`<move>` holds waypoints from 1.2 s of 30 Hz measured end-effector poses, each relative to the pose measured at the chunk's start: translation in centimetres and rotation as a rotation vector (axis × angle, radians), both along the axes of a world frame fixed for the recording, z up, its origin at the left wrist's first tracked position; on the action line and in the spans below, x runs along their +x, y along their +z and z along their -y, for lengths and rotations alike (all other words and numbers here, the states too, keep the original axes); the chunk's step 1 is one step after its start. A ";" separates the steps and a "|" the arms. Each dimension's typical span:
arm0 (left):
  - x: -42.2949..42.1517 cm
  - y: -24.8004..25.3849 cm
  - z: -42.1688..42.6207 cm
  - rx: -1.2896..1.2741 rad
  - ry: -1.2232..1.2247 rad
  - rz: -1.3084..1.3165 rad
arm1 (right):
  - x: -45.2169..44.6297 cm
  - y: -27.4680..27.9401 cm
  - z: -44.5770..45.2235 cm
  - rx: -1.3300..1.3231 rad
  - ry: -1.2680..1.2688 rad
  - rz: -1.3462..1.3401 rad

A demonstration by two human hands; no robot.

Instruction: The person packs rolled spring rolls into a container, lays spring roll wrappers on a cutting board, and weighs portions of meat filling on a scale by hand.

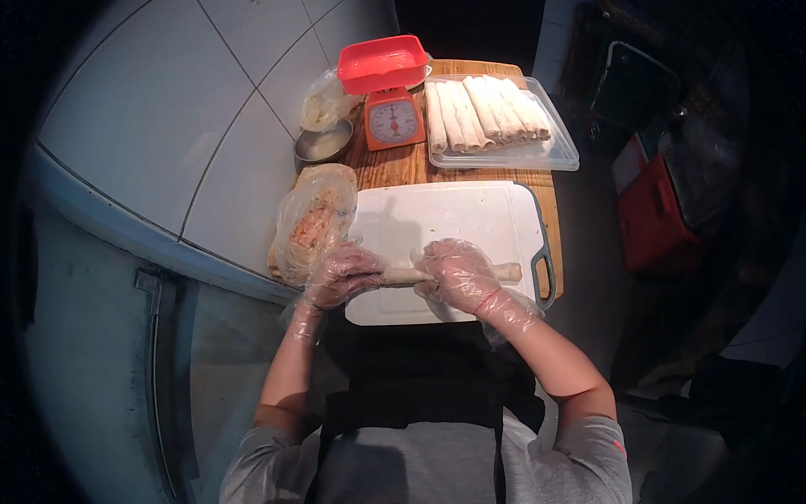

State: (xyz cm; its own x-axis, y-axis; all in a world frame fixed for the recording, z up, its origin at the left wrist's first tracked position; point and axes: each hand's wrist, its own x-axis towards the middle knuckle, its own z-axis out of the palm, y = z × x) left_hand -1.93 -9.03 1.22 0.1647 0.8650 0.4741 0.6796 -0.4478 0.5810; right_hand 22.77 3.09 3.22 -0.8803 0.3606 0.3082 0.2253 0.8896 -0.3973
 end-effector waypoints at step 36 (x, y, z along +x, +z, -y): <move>0.6 -0.1 0.2 -0.124 0.171 -0.050 | 1.1 -0.2 -2.5 0.105 -0.075 -0.157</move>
